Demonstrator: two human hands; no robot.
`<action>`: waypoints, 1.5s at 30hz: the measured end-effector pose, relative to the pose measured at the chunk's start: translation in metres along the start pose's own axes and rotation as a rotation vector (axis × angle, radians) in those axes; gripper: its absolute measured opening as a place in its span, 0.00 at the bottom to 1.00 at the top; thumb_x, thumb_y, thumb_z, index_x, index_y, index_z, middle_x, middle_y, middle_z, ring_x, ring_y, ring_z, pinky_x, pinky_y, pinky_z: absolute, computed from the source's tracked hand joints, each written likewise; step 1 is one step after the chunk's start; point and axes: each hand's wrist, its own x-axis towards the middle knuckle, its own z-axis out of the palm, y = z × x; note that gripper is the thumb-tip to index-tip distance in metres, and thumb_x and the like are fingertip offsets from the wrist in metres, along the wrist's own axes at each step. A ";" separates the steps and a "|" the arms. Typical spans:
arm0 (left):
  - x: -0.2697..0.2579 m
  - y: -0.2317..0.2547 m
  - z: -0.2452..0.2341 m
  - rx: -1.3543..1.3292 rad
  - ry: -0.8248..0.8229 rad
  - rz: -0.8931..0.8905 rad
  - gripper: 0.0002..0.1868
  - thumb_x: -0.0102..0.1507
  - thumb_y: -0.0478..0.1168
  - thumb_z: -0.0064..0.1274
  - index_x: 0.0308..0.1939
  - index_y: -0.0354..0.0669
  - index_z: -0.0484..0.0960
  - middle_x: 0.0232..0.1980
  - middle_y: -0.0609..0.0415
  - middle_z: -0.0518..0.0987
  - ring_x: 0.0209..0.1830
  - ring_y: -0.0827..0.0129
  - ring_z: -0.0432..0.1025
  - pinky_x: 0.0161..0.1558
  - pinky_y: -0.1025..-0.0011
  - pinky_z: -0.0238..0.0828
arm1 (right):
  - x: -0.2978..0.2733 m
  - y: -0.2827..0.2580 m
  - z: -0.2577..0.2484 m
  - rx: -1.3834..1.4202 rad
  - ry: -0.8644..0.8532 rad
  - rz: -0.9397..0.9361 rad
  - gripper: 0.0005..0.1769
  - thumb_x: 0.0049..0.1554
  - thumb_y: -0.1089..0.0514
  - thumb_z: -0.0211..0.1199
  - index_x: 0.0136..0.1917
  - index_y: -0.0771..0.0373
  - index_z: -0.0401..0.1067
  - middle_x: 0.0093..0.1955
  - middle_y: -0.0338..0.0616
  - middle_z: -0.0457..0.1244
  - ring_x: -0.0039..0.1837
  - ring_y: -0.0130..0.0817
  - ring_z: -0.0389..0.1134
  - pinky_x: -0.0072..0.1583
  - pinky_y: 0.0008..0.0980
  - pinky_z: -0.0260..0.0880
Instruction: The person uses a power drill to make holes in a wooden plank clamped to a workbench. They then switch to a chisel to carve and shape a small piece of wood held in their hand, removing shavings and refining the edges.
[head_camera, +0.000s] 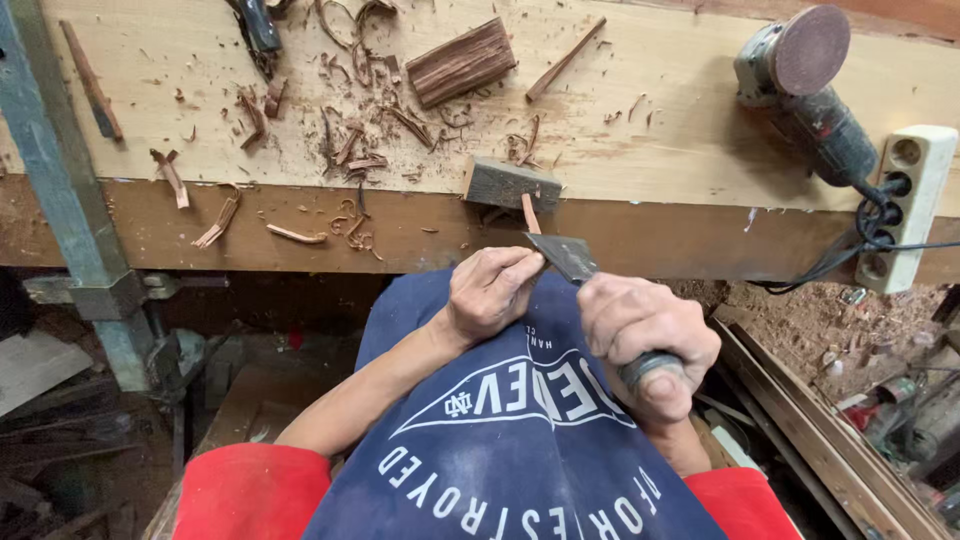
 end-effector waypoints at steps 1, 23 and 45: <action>0.000 -0.001 0.000 -0.004 -0.005 0.007 0.17 0.57 0.24 0.66 0.49 0.37 0.82 0.44 0.49 0.81 0.36 0.62 0.78 0.37 0.69 0.77 | 0.000 -0.003 0.001 -0.019 -0.030 -0.024 0.28 0.62 0.39 0.61 0.34 0.64 0.68 0.30 0.41 0.62 0.32 0.33 0.63 0.39 0.34 0.65; 0.002 -0.001 0.001 0.009 -0.026 0.000 0.18 0.55 0.21 0.60 0.48 0.36 0.84 0.43 0.49 0.79 0.40 0.59 0.78 0.43 0.65 0.77 | 0.013 0.047 -0.008 -0.074 0.033 -0.025 0.26 0.63 0.43 0.62 0.36 0.67 0.68 0.33 0.45 0.62 0.35 0.37 0.63 0.43 0.37 0.67; -0.002 -0.005 0.004 0.004 -0.015 0.040 0.13 0.56 0.23 0.63 0.45 0.32 0.83 0.47 0.44 0.82 0.45 0.53 0.80 0.48 0.62 0.81 | 0.006 0.022 0.000 -0.050 -0.041 -0.079 0.30 0.63 0.38 0.61 0.34 0.66 0.67 0.33 0.45 0.63 0.35 0.38 0.65 0.45 0.41 0.69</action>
